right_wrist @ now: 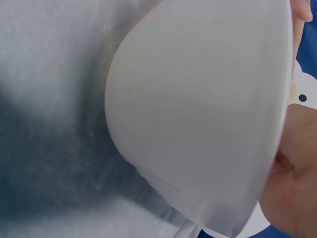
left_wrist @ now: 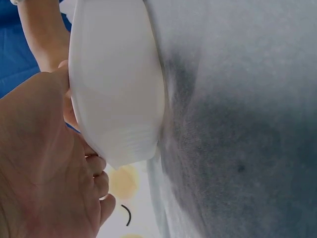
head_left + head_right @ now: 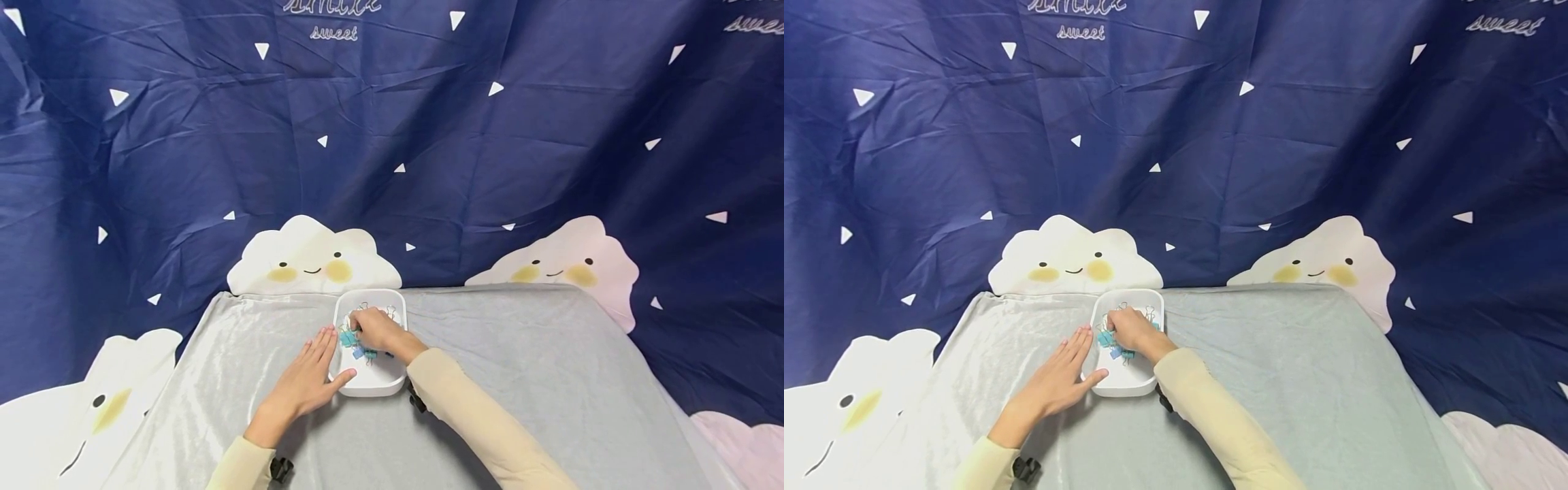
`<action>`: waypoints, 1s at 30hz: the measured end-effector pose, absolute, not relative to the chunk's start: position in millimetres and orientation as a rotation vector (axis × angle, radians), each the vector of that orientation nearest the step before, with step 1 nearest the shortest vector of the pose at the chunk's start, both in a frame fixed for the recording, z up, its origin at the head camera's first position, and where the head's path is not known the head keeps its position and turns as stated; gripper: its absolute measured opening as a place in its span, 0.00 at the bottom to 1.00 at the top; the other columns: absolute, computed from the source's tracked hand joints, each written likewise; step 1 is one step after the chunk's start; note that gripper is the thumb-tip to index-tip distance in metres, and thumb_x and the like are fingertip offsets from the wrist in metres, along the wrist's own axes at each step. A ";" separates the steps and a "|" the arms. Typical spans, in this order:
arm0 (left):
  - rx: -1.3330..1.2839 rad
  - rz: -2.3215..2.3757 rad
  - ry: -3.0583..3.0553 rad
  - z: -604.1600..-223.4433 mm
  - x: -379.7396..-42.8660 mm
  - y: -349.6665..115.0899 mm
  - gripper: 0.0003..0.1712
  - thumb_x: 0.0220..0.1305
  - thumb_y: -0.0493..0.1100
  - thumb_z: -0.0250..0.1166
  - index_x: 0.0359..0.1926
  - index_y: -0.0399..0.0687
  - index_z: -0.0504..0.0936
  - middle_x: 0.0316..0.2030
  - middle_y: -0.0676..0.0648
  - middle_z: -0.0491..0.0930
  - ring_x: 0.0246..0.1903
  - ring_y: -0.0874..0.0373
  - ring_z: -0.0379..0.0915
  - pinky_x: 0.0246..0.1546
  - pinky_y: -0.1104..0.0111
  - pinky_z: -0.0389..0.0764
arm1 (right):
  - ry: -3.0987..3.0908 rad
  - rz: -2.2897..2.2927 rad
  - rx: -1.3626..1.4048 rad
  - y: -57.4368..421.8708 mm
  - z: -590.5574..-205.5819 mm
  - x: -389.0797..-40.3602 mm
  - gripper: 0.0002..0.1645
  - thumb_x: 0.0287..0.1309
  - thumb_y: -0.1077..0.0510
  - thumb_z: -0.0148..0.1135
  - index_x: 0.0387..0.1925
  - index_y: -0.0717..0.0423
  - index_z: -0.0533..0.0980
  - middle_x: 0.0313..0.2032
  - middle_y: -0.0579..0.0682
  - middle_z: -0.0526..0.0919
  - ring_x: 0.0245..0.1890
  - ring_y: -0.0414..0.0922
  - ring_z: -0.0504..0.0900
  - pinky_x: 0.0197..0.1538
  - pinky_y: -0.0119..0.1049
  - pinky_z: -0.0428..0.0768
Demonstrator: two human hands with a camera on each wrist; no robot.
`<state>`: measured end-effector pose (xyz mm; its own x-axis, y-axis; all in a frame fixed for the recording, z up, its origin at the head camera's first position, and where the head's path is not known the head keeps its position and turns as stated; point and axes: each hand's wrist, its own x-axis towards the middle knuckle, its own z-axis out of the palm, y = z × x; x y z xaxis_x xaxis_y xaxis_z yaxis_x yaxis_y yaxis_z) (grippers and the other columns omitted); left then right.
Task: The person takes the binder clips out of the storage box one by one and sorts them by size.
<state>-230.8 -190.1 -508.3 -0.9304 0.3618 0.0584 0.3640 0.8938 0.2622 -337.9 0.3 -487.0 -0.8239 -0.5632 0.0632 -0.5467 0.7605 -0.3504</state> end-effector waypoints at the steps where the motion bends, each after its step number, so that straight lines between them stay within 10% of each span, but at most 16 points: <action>1: -0.586 -0.428 -3.041 -508.6 -230.6 -190.0 0.56 0.77 0.72 0.51 0.84 0.33 0.49 0.85 0.36 0.46 0.86 0.42 0.42 0.86 0.46 0.51 | 2.908 -0.571 -0.930 1.4 -486.9 -338.3 0.05 0.67 0.64 0.69 0.39 0.50 0.83 0.41 0.46 0.87 0.43 0.43 0.84 0.51 0.40 0.86; 30: -0.569 -0.455 -3.059 -510.0 -230.9 -189.4 0.57 0.77 0.73 0.50 0.84 0.34 0.46 0.85 0.37 0.42 0.86 0.42 0.40 0.86 0.48 0.47 | 3.061 -1.032 -0.990 78.2 -448.6 -345.2 0.06 0.61 0.63 0.76 0.40 0.55 0.92 0.40 0.49 0.94 0.39 0.42 0.91 0.48 0.37 0.90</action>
<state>-230.9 -189.4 -510.0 -0.9344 0.3527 0.0498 0.3519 0.8925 0.2821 -345.2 78.2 -448.6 -0.8027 -0.4520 0.3890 -0.5953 0.6467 -0.4768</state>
